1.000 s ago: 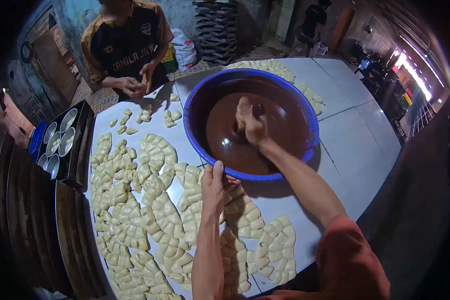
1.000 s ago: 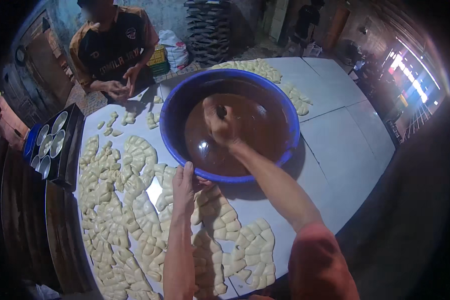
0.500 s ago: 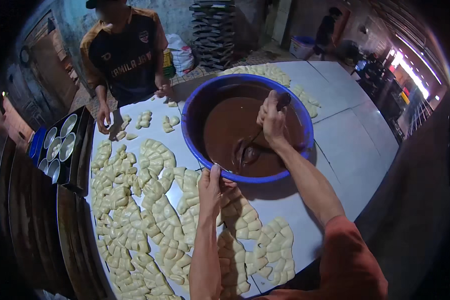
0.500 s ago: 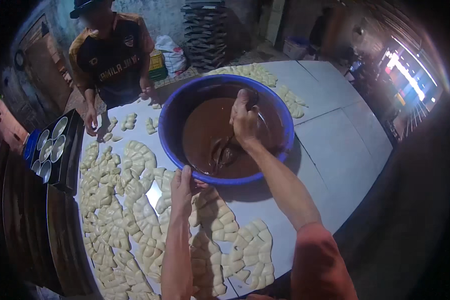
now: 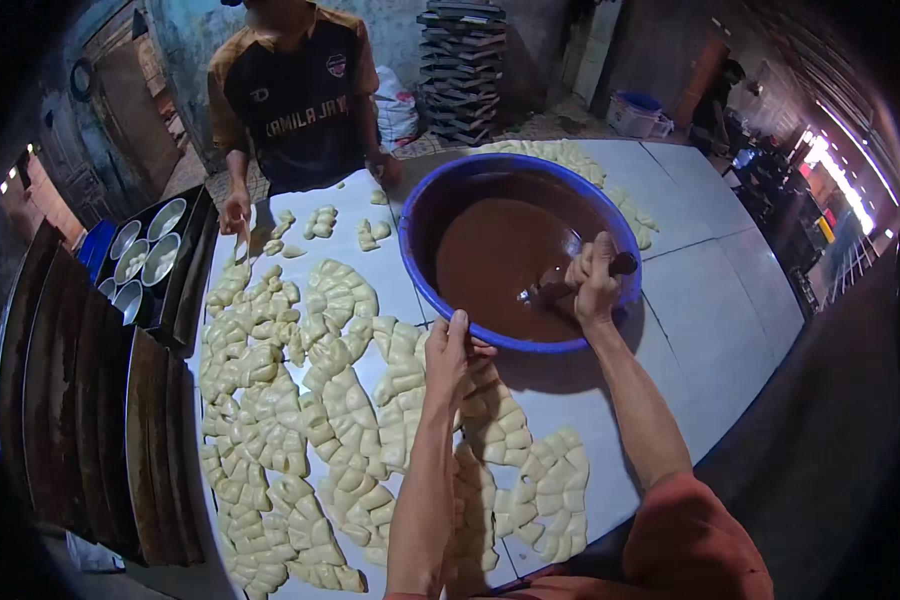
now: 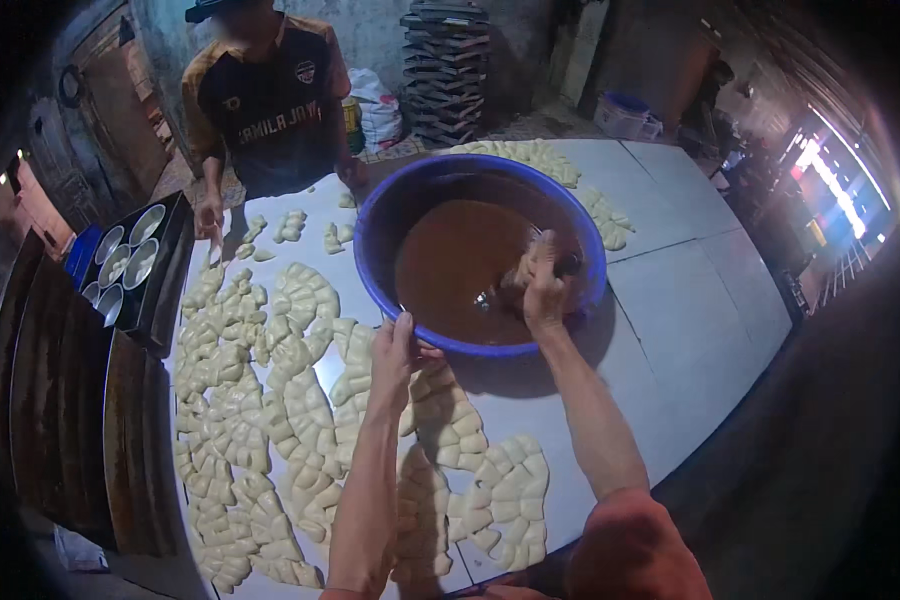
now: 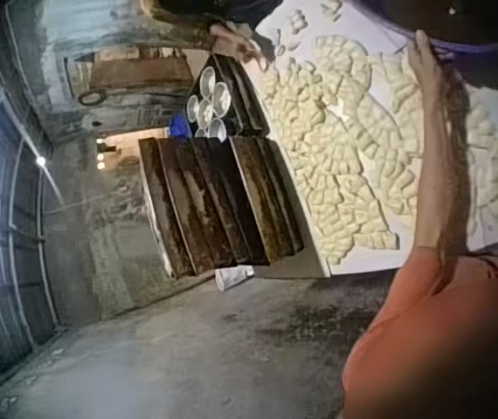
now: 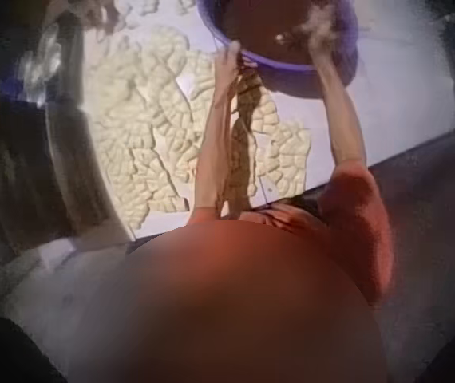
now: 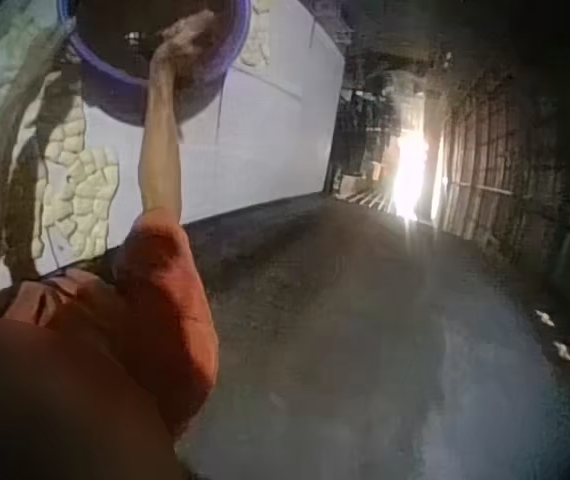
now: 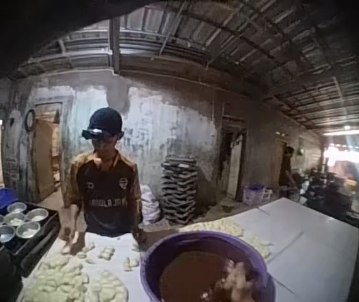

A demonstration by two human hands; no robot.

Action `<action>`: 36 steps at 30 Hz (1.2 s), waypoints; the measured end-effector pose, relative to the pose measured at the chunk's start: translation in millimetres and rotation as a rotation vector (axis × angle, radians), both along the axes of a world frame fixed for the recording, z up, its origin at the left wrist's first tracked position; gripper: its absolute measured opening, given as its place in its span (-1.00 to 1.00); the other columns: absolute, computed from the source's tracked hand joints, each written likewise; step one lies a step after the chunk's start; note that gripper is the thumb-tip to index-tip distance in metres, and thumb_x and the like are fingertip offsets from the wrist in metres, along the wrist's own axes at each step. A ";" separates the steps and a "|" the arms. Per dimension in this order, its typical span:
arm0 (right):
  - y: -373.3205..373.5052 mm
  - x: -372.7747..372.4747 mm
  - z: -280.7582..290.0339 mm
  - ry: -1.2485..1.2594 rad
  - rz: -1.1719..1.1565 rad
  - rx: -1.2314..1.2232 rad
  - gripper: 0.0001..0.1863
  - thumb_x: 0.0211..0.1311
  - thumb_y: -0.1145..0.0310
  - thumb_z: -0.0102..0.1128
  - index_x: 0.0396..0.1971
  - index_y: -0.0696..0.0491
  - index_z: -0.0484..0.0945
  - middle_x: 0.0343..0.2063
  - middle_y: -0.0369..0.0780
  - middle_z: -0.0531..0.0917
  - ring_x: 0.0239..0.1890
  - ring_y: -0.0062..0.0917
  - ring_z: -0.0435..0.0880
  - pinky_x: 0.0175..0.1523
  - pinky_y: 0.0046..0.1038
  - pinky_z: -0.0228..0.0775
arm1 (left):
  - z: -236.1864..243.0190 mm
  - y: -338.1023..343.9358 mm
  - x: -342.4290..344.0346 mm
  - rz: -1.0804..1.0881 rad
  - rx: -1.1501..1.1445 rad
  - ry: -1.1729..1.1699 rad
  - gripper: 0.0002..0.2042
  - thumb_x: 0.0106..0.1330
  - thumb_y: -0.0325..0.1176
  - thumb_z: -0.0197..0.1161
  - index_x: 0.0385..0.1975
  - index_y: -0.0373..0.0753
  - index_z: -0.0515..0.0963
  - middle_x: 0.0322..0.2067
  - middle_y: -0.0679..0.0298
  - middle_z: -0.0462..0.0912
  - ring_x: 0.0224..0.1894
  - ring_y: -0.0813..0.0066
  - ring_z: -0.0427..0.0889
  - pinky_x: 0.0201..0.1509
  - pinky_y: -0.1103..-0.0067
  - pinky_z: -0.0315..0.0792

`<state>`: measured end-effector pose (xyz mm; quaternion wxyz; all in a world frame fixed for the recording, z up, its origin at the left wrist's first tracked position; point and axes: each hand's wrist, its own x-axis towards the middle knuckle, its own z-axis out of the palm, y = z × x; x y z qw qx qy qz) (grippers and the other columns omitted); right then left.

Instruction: The person prepares baking materials by scraping flour into a large container, cutting plastic packaging, and then moves to a work table to organize empty round baking pans before dipping strips of dough into a large bowl of liquid chocolate and folding them into shaped rolls.

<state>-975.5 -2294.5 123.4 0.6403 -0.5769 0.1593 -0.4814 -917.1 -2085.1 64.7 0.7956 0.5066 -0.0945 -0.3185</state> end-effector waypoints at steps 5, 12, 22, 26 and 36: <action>19.9 -12.9 48.2 -0.158 0.147 0.192 -0.40 0.42 -0.16 -0.23 -0.78 -0.13 0.03 -0.87 -0.43 0.01 -0.84 -0.67 -0.09 -0.69 -0.55 -0.18 | 6.8 25.3 5.3 0.004 0.038 0.002 -0.69 0.43 -0.05 0.01 -0.23 -0.23 0.35 -0.47 0.22 0.59 -0.51 0.53 0.63 -0.46 0.62 0.54; -5.0 -90.7 156.3 -0.318 0.225 -0.277 -0.38 0.39 -0.22 -0.30 -0.76 -0.10 0.01 -0.81 -0.46 -0.03 -0.75 -0.68 -0.12 -0.58 -0.54 -0.22 | 6.5 78.7 -44.1 -0.037 0.135 0.116 -0.67 0.41 -0.18 0.07 -0.04 -0.32 0.37 -0.30 0.10 0.61 -0.46 0.48 0.60 -0.36 0.56 0.55; -34.4 -93.3 126.6 -0.300 0.139 -0.182 -0.37 0.37 -0.25 -0.27 -0.75 -0.09 0.02 -0.80 -0.44 0.00 -0.76 -0.67 -0.08 -0.59 -0.55 -0.14 | -18.0 132.3 -106.3 -0.035 0.069 0.299 -0.77 0.38 -0.24 0.15 -0.16 -0.26 0.40 -0.39 0.20 0.60 -0.46 0.58 0.59 -0.39 0.63 0.53; -79.1 -81.3 47.4 -0.159 -0.098 0.131 -0.37 0.34 -0.23 -0.13 -0.76 -0.05 0.12 -0.79 -0.40 0.10 -0.69 -0.62 0.16 -0.51 -0.49 0.08 | -18.6 141.9 -132.1 -0.016 0.212 0.221 -0.78 0.38 -0.27 0.15 -0.16 -0.28 0.40 -0.40 0.20 0.60 -0.47 0.57 0.57 -0.38 0.61 0.52; -24.1 -174.2 -24.0 0.482 -0.287 0.040 -0.44 0.15 0.11 0.31 0.00 0.21 0.45 -0.21 -0.27 0.58 -0.19 -0.65 0.50 -0.16 -0.60 0.31 | -22.1 173.3 -172.6 -0.080 0.596 -0.102 -0.70 0.38 -0.20 0.16 -0.41 -0.35 0.60 -0.56 0.34 0.59 -0.55 0.70 0.47 -0.50 0.72 0.33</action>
